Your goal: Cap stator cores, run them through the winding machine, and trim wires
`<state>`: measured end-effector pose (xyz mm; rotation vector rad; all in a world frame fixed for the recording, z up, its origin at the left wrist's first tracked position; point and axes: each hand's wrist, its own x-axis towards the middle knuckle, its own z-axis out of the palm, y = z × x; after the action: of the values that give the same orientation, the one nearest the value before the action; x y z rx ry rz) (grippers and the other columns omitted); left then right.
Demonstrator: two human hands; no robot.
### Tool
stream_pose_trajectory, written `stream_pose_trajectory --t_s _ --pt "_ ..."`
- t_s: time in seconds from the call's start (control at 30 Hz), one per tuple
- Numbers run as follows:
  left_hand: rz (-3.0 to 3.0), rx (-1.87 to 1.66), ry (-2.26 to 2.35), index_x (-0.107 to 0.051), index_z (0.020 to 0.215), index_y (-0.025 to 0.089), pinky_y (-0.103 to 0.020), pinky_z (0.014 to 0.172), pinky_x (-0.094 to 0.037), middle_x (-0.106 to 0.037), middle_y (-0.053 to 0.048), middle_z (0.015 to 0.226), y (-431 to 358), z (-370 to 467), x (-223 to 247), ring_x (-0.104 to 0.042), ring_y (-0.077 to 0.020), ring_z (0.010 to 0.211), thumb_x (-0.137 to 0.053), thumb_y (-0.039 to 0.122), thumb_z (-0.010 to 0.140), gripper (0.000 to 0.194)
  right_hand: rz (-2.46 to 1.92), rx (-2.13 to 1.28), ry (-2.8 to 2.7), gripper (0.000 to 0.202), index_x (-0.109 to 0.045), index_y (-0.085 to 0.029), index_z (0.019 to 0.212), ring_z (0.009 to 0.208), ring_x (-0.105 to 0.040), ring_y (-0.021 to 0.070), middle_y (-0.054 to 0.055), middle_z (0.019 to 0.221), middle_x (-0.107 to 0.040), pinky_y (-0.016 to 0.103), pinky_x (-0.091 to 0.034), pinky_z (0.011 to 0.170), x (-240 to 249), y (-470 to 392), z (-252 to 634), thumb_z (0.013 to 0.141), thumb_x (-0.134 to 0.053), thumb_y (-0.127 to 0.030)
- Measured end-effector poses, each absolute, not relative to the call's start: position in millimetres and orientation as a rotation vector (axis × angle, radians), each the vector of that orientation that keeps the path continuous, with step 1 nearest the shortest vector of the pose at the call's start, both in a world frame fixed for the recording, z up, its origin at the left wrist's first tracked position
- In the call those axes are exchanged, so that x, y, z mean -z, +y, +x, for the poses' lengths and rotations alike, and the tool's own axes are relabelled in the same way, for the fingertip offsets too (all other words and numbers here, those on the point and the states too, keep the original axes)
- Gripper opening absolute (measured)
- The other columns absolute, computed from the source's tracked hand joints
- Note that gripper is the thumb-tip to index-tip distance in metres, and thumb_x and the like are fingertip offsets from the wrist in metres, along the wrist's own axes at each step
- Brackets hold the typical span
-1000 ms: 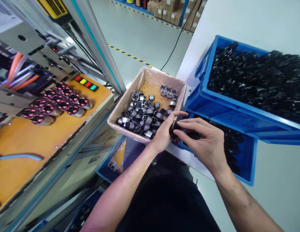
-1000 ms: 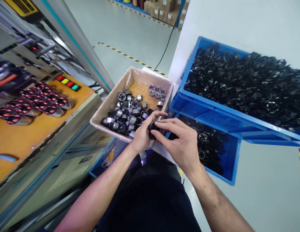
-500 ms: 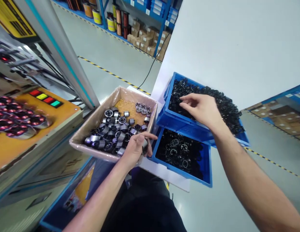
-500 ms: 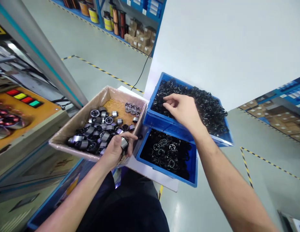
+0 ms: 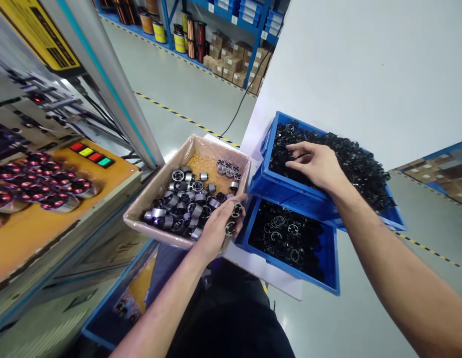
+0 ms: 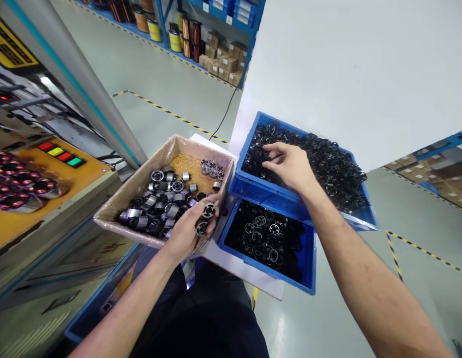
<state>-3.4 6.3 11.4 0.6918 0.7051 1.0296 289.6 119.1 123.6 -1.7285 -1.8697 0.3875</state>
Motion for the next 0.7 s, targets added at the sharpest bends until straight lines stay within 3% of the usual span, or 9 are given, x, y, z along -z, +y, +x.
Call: stream_pose_trajectory --t_s 0.1,0.23,0.33,0.5,0.7 --pt "0.728 -1.005 0.694 -0.066 0.1 0.019 -0.021 0.051 -0.041 -0.062 0.003 0.085 6.3 -2.5 -9.2 -0.055 -0.0069 0.056 -0.082 0.078 0.095 0.061 -1.745 -0.345 -1.804 0.047 -0.089 -0.022 0.134 0.082 -0.081 0.0218 0.007 0.108 -0.086 0.045 -0.069 0.094 -124.9 107.9 299.7 0.087 -0.084 -0.024" --pt "0.614 -1.047 0.658 -0.057 0.096 0.023 -0.02 0.05 -0.041 -0.054 0.008 0.074 5.4 -0.7 -10.4 -0.053 -0.0084 0.053 -0.077 0.078 0.097 0.059 -1.653 -0.166 -1.682 0.04 -0.09 -0.025 0.128 0.089 -0.083 0.025 0.007 0.11 -0.087 0.046 -0.071 0.094 -135.8 73.0 286.3 0.09 -0.091 -0.032" --pt "0.609 -1.006 0.599 -0.058 0.1 0.023 -0.021 0.048 -0.038 -0.049 0.01 0.064 4.8 -0.2 -11.5 -0.05 -0.0097 0.047 -0.071 0.079 0.099 0.057 -1.462 -0.215 -1.689 0.033 -0.089 -0.032 0.126 0.094 -0.083 0.0241 0.007 0.131 -0.083 0.042 -0.072 0.089 -139.5 31.2 252.5 0.093 -0.094 -0.035" --pt "0.654 -0.975 0.576 -0.066 0.119 0.021 -0.023 0.045 -0.037 -0.044 0.011 0.055 2.5 -0.4 -6.7 -0.046 -0.012 0.04 -0.063 0.084 0.101 0.065 -1.383 -0.648 -1.841 0.038 -0.087 -0.032 0.129 0.088 -0.08 0.0223 0.002 0.109 -0.086 0.037 -0.07 0.08 -106.2 -14.9 189.5 0.092 -0.098 -0.031" --pt "0.694 -0.942 0.619 -0.068 0.139 0.019 -0.023 0.041 -0.04 -0.046 0.011 0.054 -0.6 -0.7 0.0 -0.048 -0.0135 0.039 -0.059 0.084 0.104 0.074 -1.255 -1.094 -1.536 0.036 -0.089 -0.024 0.119 0.092 -0.084 0.0229 0.006 0.117 -0.086 0.04 -0.076 0.087 -57.7 -16.7 166.9 0.088 -0.102 -0.037"
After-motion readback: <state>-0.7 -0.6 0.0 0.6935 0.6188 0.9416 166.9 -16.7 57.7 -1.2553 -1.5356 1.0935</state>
